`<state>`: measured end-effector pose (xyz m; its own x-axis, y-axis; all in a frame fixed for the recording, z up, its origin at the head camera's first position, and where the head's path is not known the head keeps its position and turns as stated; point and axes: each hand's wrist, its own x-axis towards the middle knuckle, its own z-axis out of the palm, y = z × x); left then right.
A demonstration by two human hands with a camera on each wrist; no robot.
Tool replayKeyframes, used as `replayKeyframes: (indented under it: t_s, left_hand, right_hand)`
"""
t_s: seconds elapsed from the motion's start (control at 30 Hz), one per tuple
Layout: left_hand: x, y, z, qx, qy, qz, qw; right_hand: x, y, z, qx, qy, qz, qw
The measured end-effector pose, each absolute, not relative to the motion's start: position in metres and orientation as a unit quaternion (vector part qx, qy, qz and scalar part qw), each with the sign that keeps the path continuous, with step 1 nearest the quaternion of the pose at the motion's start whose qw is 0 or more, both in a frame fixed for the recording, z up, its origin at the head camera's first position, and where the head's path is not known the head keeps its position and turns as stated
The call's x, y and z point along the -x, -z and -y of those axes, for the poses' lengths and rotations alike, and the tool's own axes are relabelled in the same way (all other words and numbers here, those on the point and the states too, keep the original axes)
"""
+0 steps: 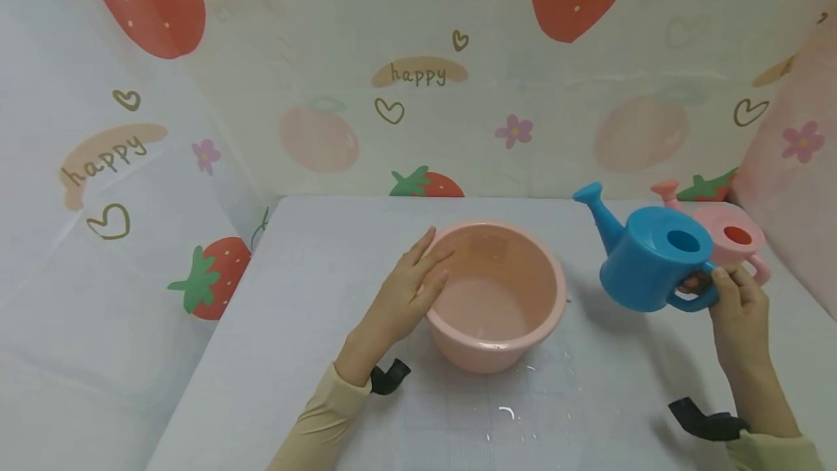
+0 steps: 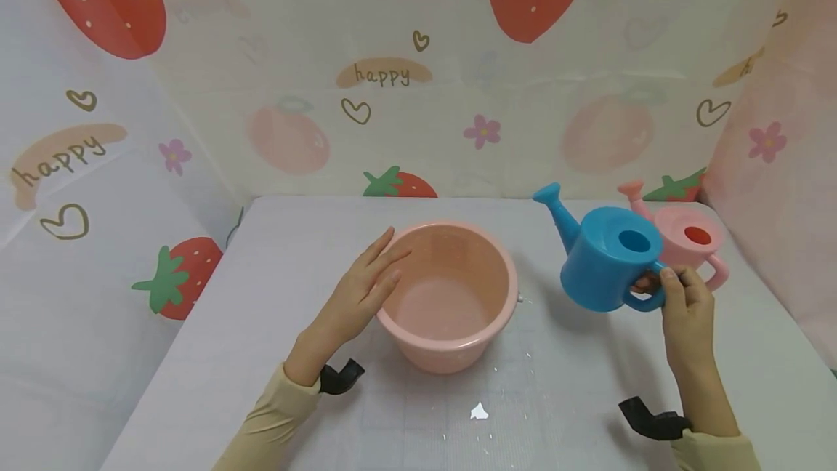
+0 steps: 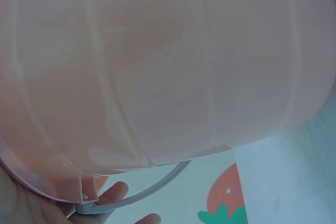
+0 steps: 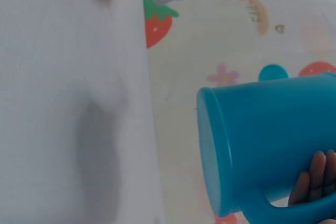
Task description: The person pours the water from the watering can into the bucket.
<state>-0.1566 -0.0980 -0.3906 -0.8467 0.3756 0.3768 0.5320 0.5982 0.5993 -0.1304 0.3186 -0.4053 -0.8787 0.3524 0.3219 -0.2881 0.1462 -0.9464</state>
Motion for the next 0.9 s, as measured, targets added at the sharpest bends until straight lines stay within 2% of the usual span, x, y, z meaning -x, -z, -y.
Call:
replayKeyframes:
  t_s: [0.9]
  left_hand:
    - [0.155, 0.388, 0.098, 0.253, 0.365, 0.890, 0.103]
  right_hand:
    - [0.139, 0.432, -0.337, 0.043, -0.698, 0.695, 0.168]
